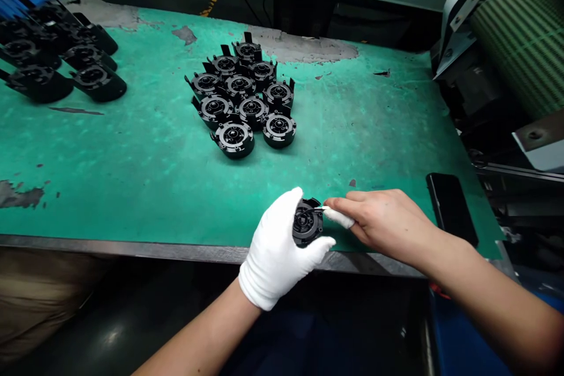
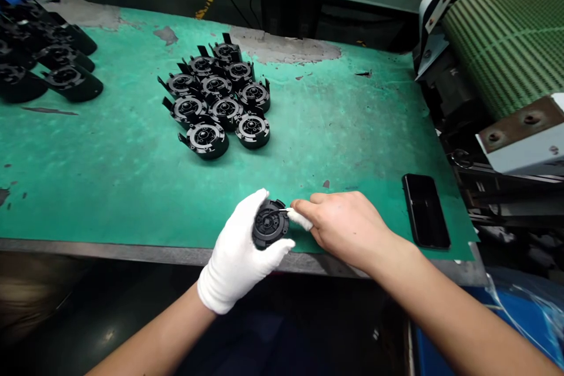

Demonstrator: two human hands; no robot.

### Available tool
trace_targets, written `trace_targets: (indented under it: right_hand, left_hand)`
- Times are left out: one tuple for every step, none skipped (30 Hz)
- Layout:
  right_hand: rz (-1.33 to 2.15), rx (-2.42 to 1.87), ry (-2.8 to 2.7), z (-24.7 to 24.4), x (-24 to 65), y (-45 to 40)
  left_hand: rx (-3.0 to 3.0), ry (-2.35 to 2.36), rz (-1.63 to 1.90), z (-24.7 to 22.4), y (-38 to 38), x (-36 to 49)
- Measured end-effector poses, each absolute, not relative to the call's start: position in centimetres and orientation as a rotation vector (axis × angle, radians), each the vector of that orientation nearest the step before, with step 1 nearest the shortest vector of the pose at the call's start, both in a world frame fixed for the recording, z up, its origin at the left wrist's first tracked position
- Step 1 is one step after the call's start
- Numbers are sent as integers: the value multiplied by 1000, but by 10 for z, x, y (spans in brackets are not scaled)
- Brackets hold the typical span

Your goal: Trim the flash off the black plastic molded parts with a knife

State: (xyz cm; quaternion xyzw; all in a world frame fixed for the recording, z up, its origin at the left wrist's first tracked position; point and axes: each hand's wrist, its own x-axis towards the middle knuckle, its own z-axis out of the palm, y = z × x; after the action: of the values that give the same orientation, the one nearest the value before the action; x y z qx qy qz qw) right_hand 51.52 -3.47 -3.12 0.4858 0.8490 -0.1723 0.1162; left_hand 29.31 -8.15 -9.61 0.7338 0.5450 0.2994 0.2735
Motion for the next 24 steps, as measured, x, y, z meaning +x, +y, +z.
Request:
trace_targets:
  right_hand:
    - [-527,1416,2488,-31,516,-33]
    - [-565,1410,2485,-30,517,-33]
    - [-612,1406,2478,-28,518,-33]
    - [-667,1400,2468,-27,519,-35]
    - [-722,1394,2457,-26,521,-37]
    - [-776,1387,2444,-26,522,-41]
    - [-823,1387,2431,-25,522,-46]
    - [-860,1399,2418,-26,523,-52]
    - [-891,1426,2402,-27,523,-57]
    - [-921,1465,2384,-28,524,-63]
    - [-960,1510,2366,-29,524,-69]
    - [-1010,1556,2349,-30,525,-73]
    - [-1065,1597,2338,-30,525,-77]
    - [-1112,1633,2333,-31,524,-80]
    - [-1136,1668,2333,-32,524,-83]
    - [-1134,1697,2331,-33,523,-86]
    - [-1113,1717,2323,-34,521,-88]
    - [-1085,1726,2310,-35,518,-91]
    - [-1066,1725,2292,-37,515,-94]
    - [-1062,1718,2272,-39,512,-97]
    - [-1071,1706,2254,-41,510,-99]
    - [-1086,1701,2241,-42,508,-102]
    - [-1102,1701,2231,-42,507,-103]
    - [-1118,1701,2225,-42,507,-104]
  left_hand:
    - [1979,1463,812,-96,-81,293]
    - [1983,1460,819,-97,-81,293]
    - [1987,1455,827,-97,-81,292]
    - [1991,1449,835,-97,-81,292]
    - [1995,1437,846,-97,-81,292]
    - [1998,1422,856,-97,-81,291]
    - [1999,1404,864,-97,-81,291]
    - [1997,1388,869,-97,-80,291]
    - [1992,1375,872,-96,-80,291]
    - [1987,1368,873,-96,-79,291]
    - [1981,1363,874,-96,-79,290]
    - [1978,1360,876,-95,-79,290]
    - [1979,1355,882,-95,-78,290]
    - [1981,1349,887,-95,-78,290]
    - [1982,1344,891,-95,-78,290]
    - [1980,1342,894,-95,-79,290]
    - [1976,1345,895,-95,-79,290]
    - [1971,1355,895,-95,-80,290]
    - [1968,1366,896,-95,-80,290]
    - [1966,1375,895,-95,-81,290]
    - [1965,1382,894,-95,-82,290]
    - [1964,1387,893,-95,-82,290]
    - [1961,1390,890,-95,-83,291]
    - [1956,1392,884,-95,-83,291]
